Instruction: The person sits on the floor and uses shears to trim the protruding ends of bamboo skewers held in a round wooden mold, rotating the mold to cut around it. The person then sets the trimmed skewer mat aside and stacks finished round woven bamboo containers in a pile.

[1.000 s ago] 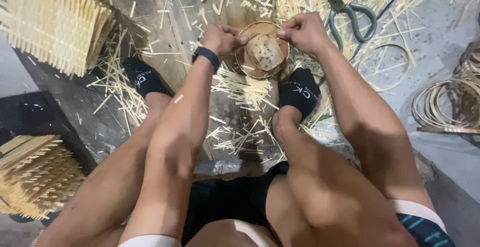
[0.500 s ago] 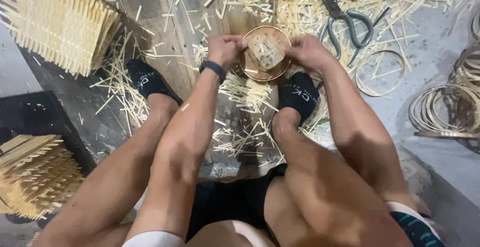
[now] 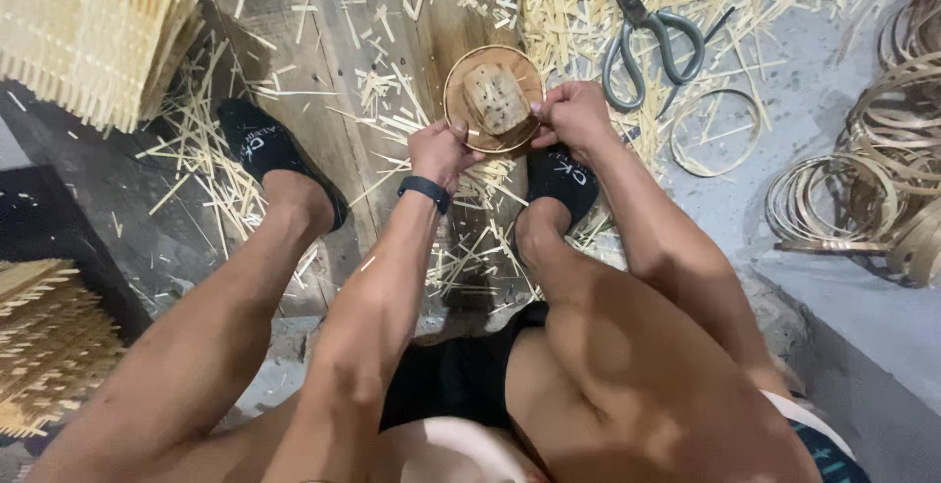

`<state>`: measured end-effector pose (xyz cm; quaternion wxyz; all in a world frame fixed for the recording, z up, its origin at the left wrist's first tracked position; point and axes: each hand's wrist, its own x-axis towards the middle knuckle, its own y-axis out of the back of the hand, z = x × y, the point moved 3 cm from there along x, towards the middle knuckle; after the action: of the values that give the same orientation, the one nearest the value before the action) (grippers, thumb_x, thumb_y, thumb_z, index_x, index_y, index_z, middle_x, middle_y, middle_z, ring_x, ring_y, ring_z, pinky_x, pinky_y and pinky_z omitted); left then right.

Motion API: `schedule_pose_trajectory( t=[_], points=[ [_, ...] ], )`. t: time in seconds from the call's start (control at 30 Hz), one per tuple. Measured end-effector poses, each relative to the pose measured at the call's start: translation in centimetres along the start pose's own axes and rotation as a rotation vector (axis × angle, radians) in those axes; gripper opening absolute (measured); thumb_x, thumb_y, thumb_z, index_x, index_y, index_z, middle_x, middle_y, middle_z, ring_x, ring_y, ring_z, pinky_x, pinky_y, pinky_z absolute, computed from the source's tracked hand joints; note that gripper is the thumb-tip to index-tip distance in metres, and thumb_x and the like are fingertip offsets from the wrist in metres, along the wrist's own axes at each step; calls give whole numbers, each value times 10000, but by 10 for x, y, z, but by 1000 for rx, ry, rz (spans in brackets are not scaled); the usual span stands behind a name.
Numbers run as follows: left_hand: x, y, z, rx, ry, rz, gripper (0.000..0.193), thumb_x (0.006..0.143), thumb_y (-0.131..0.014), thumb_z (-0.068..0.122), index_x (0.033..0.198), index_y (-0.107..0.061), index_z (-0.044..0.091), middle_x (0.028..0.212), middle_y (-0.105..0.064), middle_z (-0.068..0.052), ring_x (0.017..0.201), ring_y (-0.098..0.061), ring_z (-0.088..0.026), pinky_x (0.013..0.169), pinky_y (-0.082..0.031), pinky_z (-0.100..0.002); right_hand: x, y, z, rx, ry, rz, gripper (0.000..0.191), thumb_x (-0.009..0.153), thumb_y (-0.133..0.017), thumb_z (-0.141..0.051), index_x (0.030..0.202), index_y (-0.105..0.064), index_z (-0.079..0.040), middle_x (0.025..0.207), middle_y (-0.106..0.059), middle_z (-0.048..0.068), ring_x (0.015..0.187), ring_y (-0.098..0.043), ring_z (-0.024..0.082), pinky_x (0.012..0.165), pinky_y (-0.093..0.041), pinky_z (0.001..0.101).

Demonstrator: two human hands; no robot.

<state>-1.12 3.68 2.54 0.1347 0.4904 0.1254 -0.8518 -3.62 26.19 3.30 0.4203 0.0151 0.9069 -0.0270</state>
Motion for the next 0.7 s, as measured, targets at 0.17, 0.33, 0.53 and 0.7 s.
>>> schedule_pose_trajectory(
  t=[0.17, 0.33, 0.53, 0.7],
  points=[
    [-12, 6, 4, -83, -3, -84, 159, 980, -574, 46, 1079, -650, -51, 949, -710, -127, 766, -713, -223, 631, -633, -349, -17, -8, 15, 149, -71, -118, 184, 1014, -599, -114, 929, -571, 47, 842, -697, 164, 704, -780, 272, 599, -628, 372],
    [-14, 9, -17, -106, -50, -94, 279, 907, -583, -57, 1159, -668, 27, 1022, -726, -95, 830, -715, -193, 689, -648, -335, -12, -18, 42, 186, -56, -67, 170, 1014, -586, -114, 944, -533, 31, 859, -685, 209, 707, -762, 327, 563, -658, 409],
    [-8, 22, -2, 275, -137, -91, 239, 936, -638, -52, 1172, -678, -55, 1038, -746, -177, 868, -729, -246, 714, -642, -350, -6, -2, 30, 110, 8, -200, 183, 954, -645, -59, 1086, -601, 60, 933, -710, 142, 775, -758, 259, 671, -647, 370],
    [-8, 35, 30, 526, -498, -227, 523, 913, -671, -23, 1424, -566, 7, 1206, -743, -147, 1005, -712, -157, 875, -597, -283, -2, 14, -25, -197, 367, -253, 283, 962, -736, -86, 1227, -682, -2, 984, -733, 73, 860, -715, 141, 744, -619, 295]
  ],
)
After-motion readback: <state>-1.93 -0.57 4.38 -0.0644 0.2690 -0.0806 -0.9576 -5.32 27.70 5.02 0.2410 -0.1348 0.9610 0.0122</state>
